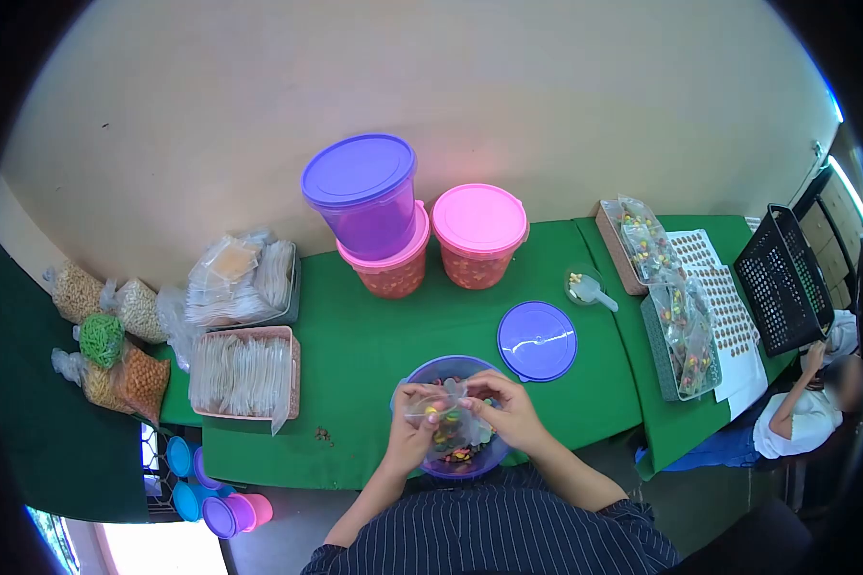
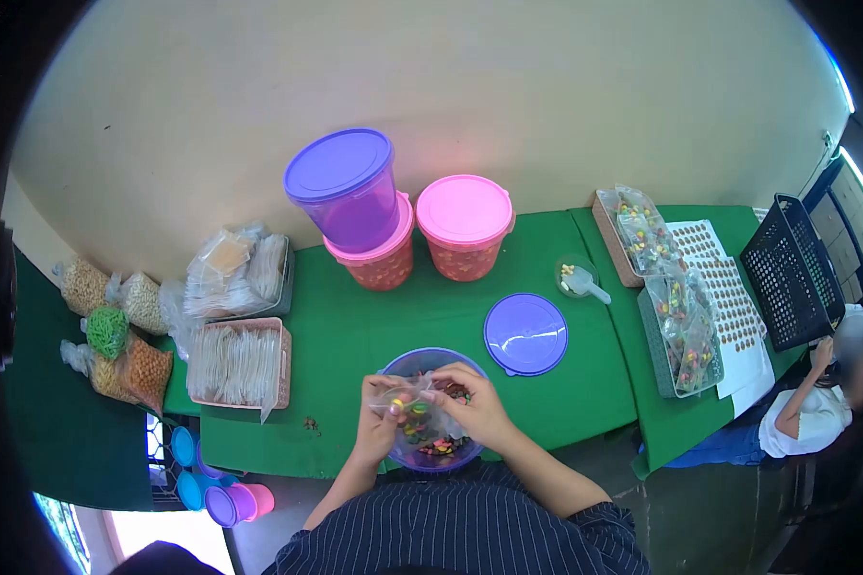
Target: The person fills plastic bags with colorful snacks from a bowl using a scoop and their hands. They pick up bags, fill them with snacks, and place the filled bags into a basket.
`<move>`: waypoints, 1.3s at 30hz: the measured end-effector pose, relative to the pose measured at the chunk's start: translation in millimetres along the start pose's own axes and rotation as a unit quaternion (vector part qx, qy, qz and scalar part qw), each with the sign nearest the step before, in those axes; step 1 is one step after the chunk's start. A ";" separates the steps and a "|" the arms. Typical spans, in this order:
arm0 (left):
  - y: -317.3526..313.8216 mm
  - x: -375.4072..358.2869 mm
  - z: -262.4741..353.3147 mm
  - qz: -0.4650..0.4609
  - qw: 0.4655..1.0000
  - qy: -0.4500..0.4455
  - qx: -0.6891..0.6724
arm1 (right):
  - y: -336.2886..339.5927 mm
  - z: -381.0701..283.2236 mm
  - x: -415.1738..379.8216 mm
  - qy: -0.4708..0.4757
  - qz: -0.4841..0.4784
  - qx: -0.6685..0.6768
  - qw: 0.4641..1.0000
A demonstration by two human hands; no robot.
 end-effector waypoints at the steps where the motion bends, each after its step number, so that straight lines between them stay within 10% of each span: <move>1: -2.7 -0.4 3.0 0.001 1.000 -0.001 0.000 | -2.5 3.5 -1.2 0.000 -0.001 0.000 1.000; 16: 16.4 -9.5 2.2 0.139 0.984 0.085 0.066 | -4.7 1.7 -7.2 0.009 0.080 0.084 0.993; 34: -3.7 -2.2 13.2 -0.063 0.991 0.059 0.098 | 0.3 -18.0 -8.9 0.023 0.011 -0.086 0.996; 39: 1.1 -1.6 3.2 -0.038 0.997 0.016 0.064 | 17.2 -27.5 -17.5 0.059 0.147 -0.134 0.978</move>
Point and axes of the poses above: each hand's wrist, its own x-axis towards the middle knuckle, its own y-axis out of the back of the hand, z = x × y, the point moved 9 cm from there along x, towards the middle knuckle, and after that the axes turned 7 degrees about -z, right-handed, at the moved point
